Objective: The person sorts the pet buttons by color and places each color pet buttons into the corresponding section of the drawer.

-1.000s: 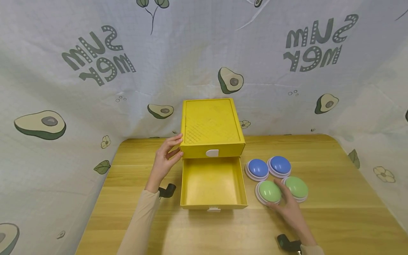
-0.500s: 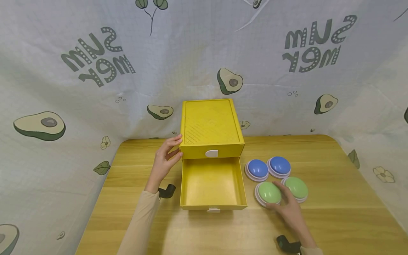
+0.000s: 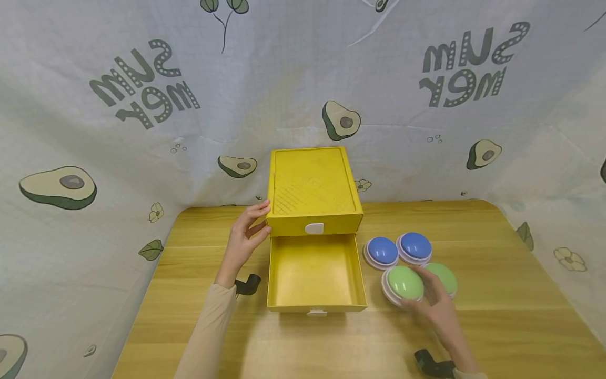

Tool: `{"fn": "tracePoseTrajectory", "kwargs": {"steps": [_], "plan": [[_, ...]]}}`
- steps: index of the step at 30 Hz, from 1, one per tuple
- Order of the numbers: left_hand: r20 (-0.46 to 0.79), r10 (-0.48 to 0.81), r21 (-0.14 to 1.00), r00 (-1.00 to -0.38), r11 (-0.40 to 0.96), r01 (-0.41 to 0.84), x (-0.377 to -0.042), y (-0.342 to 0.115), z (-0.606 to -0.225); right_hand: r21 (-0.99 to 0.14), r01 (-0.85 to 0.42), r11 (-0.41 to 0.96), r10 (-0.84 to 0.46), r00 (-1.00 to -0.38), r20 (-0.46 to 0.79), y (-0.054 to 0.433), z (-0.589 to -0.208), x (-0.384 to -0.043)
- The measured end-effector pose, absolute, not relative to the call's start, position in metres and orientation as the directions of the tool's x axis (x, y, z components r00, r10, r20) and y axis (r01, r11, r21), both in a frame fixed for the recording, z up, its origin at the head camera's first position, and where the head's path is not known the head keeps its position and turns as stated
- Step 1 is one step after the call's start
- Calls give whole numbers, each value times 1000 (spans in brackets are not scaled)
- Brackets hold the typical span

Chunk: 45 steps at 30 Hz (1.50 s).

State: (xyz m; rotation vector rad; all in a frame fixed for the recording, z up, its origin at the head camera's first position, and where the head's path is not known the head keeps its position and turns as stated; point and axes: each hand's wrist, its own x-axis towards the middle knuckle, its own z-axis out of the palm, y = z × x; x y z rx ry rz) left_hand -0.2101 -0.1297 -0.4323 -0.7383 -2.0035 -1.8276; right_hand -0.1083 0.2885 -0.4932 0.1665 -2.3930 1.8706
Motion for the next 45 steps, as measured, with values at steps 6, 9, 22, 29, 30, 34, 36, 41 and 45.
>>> {"fn": "tracePoseTrajectory", "kwargs": {"steps": [6, 9, 22, 29, 30, 34, 36, 41, 45], "plan": [[530, 146, 840, -835, 45, 541, -210, -129, -431, -977, -186, 107, -18, -983, 185, 286, -478, -109], [521, 144, 846, -841, 43, 531, -210, -129, -431, -975, -214, 54, -25, -977, 213, 284, -471, -109], [562, 152, 818, -813, 38, 573, -210, -130, -433, -967, -253, 17, -76, -965, 251, 269, -435, -104], [549, 153, 827, -822, 48, 561, -202, -127, -418, -952, -304, 17, -129, -945, 299, 253, -417, -103], [547, 153, 828, -823, 50, 559, -200, -126, -415, -952, -305, 25, -138, -944, 298, 250, -415, -103], [546, 155, 827, -823, 57, 559, -196, -124, -406, -952, -301, 47, -168, -942, 290, 240, -410, -104], [548, 156, 825, -822, 57, 562, -196, -124, -406, -951, -306, 51, -180, -939, 292, 234, -408, -106], [552, 154, 824, -820, 54, 565, -196, -124, -406, -943, -332, 38, -228, -921, 315, 220, -406, -109], [555, 153, 821, -817, 54, 568, -196, -124, -407, -934, -355, 19, -284, -898, 336, 208, -404, -112]]}}
